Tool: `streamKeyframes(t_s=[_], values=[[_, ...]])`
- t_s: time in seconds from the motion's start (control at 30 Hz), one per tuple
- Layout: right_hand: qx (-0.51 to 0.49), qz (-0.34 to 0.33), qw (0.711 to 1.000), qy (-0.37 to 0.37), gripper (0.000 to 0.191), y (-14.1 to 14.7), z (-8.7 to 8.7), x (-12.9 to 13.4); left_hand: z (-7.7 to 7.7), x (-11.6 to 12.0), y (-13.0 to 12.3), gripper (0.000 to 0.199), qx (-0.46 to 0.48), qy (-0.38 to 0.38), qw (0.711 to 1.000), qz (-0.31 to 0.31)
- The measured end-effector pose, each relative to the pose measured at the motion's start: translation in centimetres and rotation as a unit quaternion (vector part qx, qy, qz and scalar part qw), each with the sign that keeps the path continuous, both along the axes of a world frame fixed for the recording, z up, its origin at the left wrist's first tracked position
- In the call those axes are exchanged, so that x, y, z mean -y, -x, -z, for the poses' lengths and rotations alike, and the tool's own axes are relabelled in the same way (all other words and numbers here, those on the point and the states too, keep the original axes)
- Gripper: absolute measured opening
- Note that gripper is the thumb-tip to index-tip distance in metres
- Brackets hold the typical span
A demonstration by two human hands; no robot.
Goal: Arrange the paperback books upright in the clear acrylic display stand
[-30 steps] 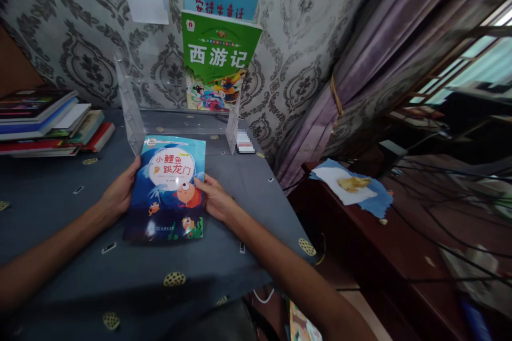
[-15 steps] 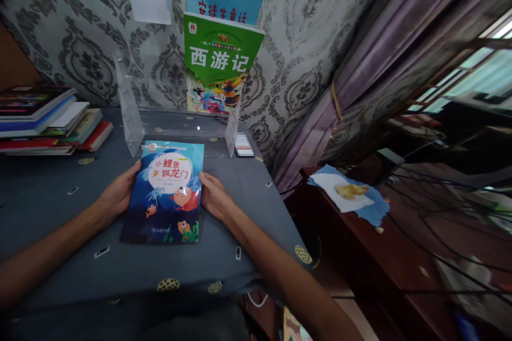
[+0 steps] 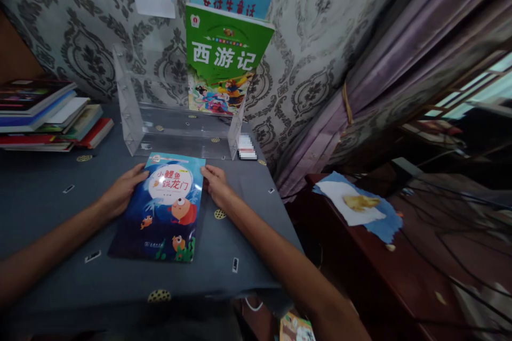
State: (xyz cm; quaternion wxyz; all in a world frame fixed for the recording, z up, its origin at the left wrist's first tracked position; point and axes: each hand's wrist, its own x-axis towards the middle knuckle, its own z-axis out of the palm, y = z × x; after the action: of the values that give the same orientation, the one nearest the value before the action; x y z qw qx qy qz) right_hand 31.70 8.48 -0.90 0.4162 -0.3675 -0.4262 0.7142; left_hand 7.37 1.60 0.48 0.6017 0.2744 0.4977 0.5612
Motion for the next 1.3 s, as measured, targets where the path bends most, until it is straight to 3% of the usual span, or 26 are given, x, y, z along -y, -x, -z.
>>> streamKeyframes(t_s=[0.13, 0.23, 0.33, 0.43, 0.57, 0.67, 0.8, 0.87, 0.97, 1.07, 1.3], values=[[0.046, -0.022, 0.999, -0.004, 0.036, 0.3, 0.1, -1.5, -0.2, -0.3, 0.8, 0.050, -0.116, -0.022, 0.993, 0.019], [0.072, -0.039, 0.997, -0.009, 0.031, 0.5, 0.1, -2.4, -0.6, -0.7, 2.2, 0.039, -0.246, -0.073, 0.966, 0.022], [0.101, -0.056, 0.993, -0.021, 0.027, 0.8, 0.2, -3.2, -0.6, -1.0, 3.3, 0.024, -0.410, -0.142, 0.901, 0.007], [0.131, -0.069, 0.988, -0.037, 0.027, 1.0, 0.3, -3.8, -0.3, -1.2, 3.5, 0.027, -0.544, -0.189, 0.817, 0.023], [0.161, -0.067, 0.982, -0.066, 0.027, 1.0, 0.4, -4.2, 0.4, -1.1, 3.3, 0.033, -0.597, -0.223, 0.766, 0.085], [0.260, -0.011, 0.954, -0.152, 0.011, 0.5, 0.0, -3.9, 0.7, -1.1, 3.2, 0.036, -0.614, -0.223, 0.750, 0.101], [0.420, 0.075, 0.841, -0.334, 0.019, 0.5, -0.9, -2.2, 1.0, -1.1, 3.3, 0.036, -0.620, -0.222, 0.746, 0.098], [0.400, 0.029, 0.819, -0.410, 0.023, 1.1, -1.2, -1.2, 1.1, -1.1, 3.2, 0.035, -0.617, -0.222, 0.749, 0.095], [0.313, -0.095, 0.808, -0.491, 0.029, 2.4, -1.0, 0.0, 1.3, -1.1, 3.2, 0.036, -0.614, -0.220, 0.753, 0.092], [0.303, -0.144, 0.798, -0.501, 0.034, 3.3, -0.6, 0.4, 1.3, -1.0, 3.1, 0.037, -0.617, -0.218, 0.750, 0.093], [0.495, -0.056, 0.730, -0.468, 0.040, 2.5, -0.4, 0.7, 1.3, -1.0, 3.4, 0.038, -0.640, -0.218, 0.730, 0.094]])
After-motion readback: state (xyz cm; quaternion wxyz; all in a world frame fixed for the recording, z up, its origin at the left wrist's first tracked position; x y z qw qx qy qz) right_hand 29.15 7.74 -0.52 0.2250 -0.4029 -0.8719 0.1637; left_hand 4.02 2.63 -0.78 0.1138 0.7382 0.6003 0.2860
